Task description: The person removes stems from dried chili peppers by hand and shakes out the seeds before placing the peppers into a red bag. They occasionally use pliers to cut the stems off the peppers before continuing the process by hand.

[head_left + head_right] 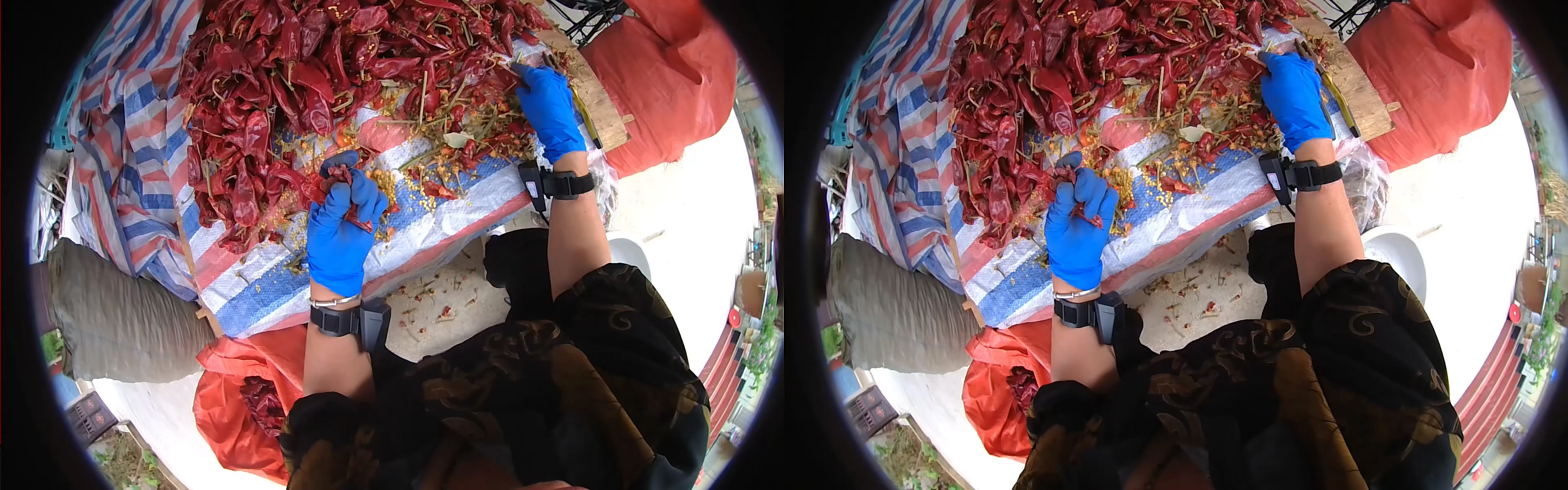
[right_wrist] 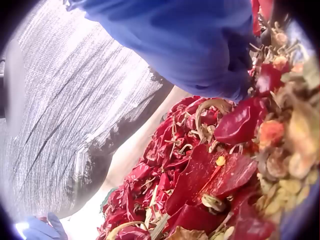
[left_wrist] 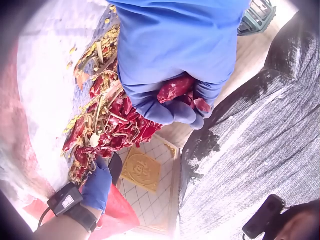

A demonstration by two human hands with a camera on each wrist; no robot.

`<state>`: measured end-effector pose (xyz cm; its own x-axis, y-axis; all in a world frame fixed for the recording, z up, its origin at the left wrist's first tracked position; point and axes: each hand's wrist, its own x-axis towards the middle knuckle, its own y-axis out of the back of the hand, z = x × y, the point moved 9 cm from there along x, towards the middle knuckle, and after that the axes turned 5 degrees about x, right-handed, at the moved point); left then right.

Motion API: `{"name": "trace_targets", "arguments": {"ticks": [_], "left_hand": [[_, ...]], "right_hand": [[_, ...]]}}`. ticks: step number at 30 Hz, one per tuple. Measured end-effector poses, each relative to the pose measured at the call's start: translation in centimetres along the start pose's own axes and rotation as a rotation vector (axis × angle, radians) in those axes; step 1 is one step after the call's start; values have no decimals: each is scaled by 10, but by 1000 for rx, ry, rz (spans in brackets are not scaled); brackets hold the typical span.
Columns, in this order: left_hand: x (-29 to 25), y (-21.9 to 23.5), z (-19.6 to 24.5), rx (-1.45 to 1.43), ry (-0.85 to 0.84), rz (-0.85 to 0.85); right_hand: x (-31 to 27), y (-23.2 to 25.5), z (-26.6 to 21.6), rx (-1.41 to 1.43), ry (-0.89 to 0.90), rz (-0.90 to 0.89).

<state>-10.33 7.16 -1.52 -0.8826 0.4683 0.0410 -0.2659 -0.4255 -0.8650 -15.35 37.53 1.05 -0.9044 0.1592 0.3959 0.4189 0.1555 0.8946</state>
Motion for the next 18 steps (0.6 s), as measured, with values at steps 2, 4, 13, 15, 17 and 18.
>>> {"name": "trace_targets", "arguments": {"ticks": [2, 4, 13, 15, 17, 18], "left_hand": [[0, 2, -1, 43, -6, 25], [-1, 2, -3, 62, -1, 0], [-4, -1, -5, 7, -34, 0], [-3, 2, -4, 63, -53, 22], [-4, 3, -7, 159, -12, 41], [-4, 4, -7, 221, 2, 99]], "right_hand": [[-1, 3, -6, -22, 3, -9], [-1, 22, -14, 95, 14, 130], [-19, 47, -86, 743, 30, 137], [-27, 53, -127, 742, 155, 7], [-38, 50, -155, 788, 127, -108], [-45, 58, -178, 738, 293, -77]]}}
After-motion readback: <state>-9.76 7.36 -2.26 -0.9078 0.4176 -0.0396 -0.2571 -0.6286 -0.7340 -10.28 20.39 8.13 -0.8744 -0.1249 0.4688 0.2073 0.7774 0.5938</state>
